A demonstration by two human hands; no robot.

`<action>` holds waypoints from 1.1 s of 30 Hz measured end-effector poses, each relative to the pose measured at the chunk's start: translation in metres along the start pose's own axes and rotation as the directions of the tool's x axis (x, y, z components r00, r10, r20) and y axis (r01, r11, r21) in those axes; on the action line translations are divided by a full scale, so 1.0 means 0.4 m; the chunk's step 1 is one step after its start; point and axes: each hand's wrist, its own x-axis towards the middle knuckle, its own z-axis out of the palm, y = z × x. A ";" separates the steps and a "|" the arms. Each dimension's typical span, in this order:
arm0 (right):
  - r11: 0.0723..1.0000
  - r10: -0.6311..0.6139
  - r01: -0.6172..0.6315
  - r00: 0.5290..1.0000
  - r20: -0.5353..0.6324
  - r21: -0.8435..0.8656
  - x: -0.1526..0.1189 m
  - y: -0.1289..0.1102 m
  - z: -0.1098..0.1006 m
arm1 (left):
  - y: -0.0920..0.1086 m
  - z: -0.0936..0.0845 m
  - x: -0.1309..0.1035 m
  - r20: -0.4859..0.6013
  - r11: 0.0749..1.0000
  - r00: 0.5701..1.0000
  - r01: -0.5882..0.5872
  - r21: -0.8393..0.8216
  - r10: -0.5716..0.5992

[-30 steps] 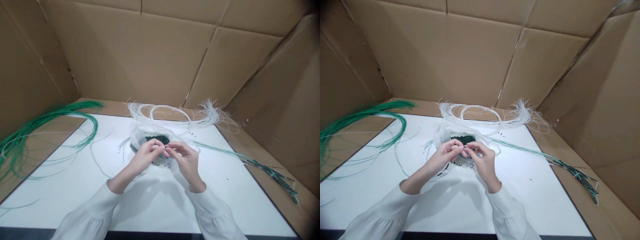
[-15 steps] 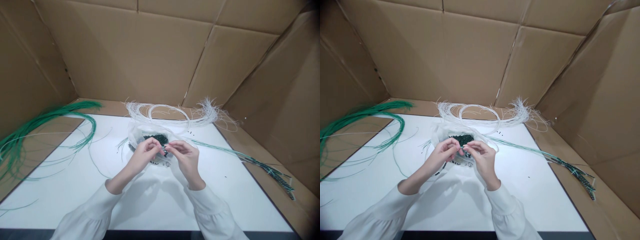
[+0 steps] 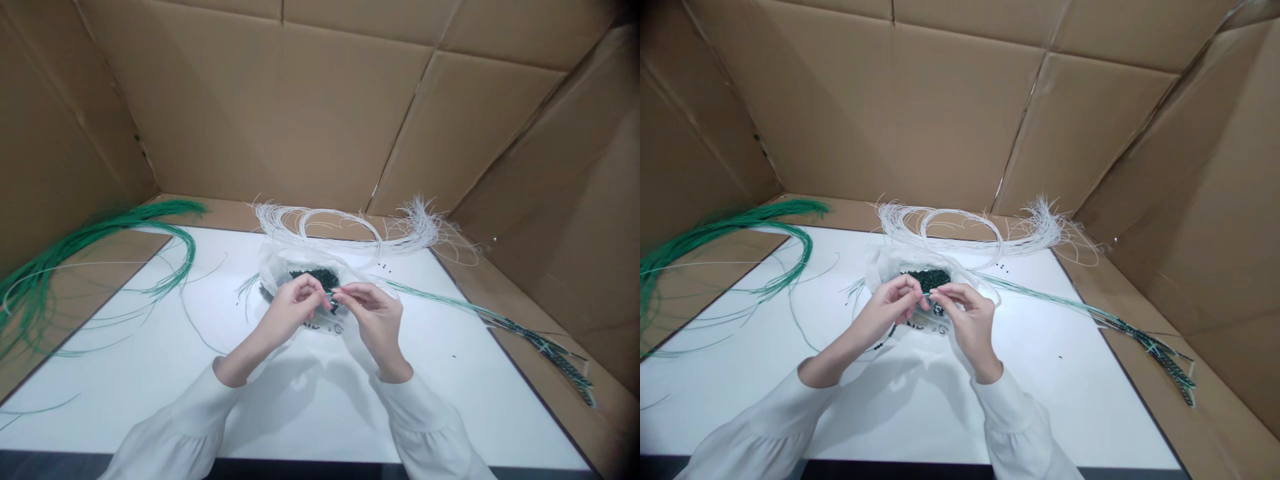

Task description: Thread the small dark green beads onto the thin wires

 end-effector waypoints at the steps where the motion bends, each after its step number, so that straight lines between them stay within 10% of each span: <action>1: 1.000 -0.012 0.012 1.000 -0.001 -0.015 -0.001 0.001 0.000 | 0.000 0.000 0.000 -0.001 1.000 1.000 -0.004 0.008 0.004; 24: 0.989 -0.101 0.103 0.995 0.028 -0.106 -0.003 0.004 -0.002 | 0.007 -0.005 -0.003 0.003 0.993 0.998 -0.066 0.103 0.066; 33: 0.883 -0.317 0.356 0.933 0.171 -0.304 0.002 -0.004 -0.004 | 0.001 -0.017 0.003 0.046 0.994 0.997 -0.060 0.096 0.055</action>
